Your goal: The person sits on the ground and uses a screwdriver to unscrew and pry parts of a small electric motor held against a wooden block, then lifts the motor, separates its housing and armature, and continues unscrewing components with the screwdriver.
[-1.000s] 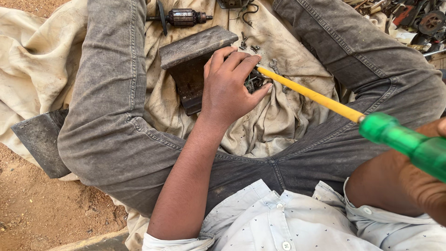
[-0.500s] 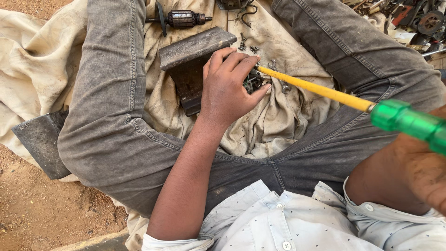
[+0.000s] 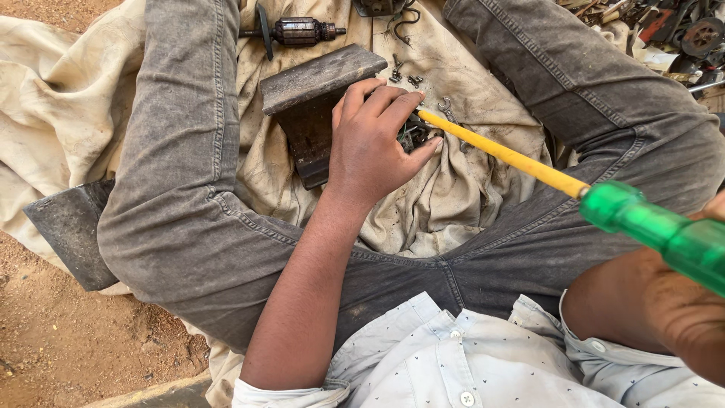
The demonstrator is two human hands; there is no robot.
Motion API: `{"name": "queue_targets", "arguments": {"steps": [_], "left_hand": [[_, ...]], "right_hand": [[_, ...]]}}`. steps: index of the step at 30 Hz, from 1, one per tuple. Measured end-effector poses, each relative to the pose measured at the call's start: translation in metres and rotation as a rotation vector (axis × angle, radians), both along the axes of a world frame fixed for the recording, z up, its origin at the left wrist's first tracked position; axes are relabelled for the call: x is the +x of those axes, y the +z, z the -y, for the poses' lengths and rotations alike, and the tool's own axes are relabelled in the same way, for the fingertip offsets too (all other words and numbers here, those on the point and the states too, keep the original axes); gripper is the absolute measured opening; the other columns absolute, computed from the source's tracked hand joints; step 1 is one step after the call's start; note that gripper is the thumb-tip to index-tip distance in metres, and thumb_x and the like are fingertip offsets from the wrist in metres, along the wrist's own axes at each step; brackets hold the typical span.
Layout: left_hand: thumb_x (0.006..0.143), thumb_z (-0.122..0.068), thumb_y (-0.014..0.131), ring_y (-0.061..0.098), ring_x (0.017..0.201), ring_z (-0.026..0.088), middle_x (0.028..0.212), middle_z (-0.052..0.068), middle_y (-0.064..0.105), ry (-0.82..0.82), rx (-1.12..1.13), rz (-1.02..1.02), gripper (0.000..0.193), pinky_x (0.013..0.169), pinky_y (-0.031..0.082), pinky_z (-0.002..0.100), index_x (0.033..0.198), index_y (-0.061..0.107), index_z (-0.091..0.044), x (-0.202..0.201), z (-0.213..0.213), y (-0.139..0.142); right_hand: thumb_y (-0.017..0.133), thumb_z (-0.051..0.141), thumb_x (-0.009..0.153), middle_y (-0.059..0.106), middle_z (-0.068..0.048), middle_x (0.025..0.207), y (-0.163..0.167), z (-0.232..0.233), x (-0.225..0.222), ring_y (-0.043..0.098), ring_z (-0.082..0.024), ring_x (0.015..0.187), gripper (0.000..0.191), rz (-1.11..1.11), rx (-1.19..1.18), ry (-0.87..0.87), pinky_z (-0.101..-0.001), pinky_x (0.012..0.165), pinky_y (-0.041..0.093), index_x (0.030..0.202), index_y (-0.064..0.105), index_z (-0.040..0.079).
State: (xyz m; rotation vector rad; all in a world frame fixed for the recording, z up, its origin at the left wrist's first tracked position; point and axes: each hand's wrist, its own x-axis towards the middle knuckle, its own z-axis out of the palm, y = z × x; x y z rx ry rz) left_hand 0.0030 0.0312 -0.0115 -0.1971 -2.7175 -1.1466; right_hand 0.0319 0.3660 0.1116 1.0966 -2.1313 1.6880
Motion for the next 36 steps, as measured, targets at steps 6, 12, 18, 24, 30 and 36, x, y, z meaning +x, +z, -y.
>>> {"name": "queue_targets", "arguments": {"steps": [6, 12, 18, 24, 30, 36], "left_hand": [[0.076, -0.044, 0.094, 0.055, 0.124, 0.028, 0.114, 0.005, 0.070, -0.001, 0.010, 0.004, 0.057, 0.107, 0.043, 0.054, 0.119, 0.075, -0.012, -0.001, 0.000, 0.000], [0.076, -0.045, 0.094, 0.055, 0.124, 0.028, 0.114, 0.005, 0.069, -0.003, 0.005, 0.006, 0.058, 0.106, 0.043, 0.055, 0.119, 0.075, -0.012, -0.001, 0.000, 0.000], [0.075, -0.046, 0.093, 0.055, 0.123, 0.027, 0.114, 0.005, 0.069, -0.002, 0.007, 0.014, 0.058, 0.106, 0.043, 0.055, 0.119, 0.075, -0.012, -0.001, -0.001, 0.000], [0.077, -0.046, 0.092, 0.055, 0.123, 0.027, 0.114, 0.005, 0.069, 0.002, -0.003, 0.013, 0.057, 0.107, 0.043, 0.056, 0.119, 0.075, -0.013, -0.001, -0.001, 0.000], [0.077, -0.047, 0.092, 0.055, 0.123, 0.027, 0.113, 0.004, 0.069, 0.004, 0.003, 0.007, 0.057, 0.107, 0.043, 0.056, 0.119, 0.075, -0.013, -0.002, -0.001, 0.000], [0.077, -0.048, 0.092, 0.056, 0.122, 0.027, 0.113, 0.004, 0.069, 0.008, 0.002, -0.002, 0.056, 0.106, 0.044, 0.057, 0.118, 0.075, -0.013, -0.001, -0.001, -0.002]], "right_hand": [[0.056, 0.053, 0.102, 0.067, -0.012, 0.115, -0.004, 0.004, -0.003, 0.070, -0.028, 0.102, 0.046, 0.000, 0.005, -0.005, -0.0398, 0.085, 0.068, 0.119, 0.064, 0.012], [0.056, 0.054, 0.102, 0.067, -0.013, 0.114, -0.003, 0.006, -0.002, 0.070, -0.028, 0.102, 0.046, 0.000, 0.003, -0.004, -0.0399, 0.085, 0.068, 0.119, 0.064, 0.011], [0.055, 0.054, 0.102, 0.067, -0.013, 0.114, -0.007, 0.008, -0.007, 0.070, -0.029, 0.102, 0.047, -0.004, 0.011, -0.008, -0.0400, 0.085, 0.068, 0.119, 0.064, 0.011], [0.055, 0.055, 0.102, 0.067, -0.013, 0.114, -0.008, 0.008, -0.012, 0.070, -0.029, 0.101, 0.048, -0.001, 0.020, -0.022, -0.0401, 0.085, 0.068, 0.119, 0.063, 0.010], [0.054, 0.055, 0.102, 0.066, -0.013, 0.114, -0.008, 0.008, -0.010, 0.070, -0.029, 0.101, 0.049, -0.002, 0.022, -0.013, -0.0401, 0.085, 0.068, 0.119, 0.063, 0.010], [0.054, 0.055, 0.102, 0.066, -0.013, 0.114, -0.008, 0.007, -0.008, 0.070, -0.029, 0.101, 0.050, 0.005, 0.022, -0.018, -0.0402, 0.084, 0.068, 0.119, 0.063, 0.009]]}}
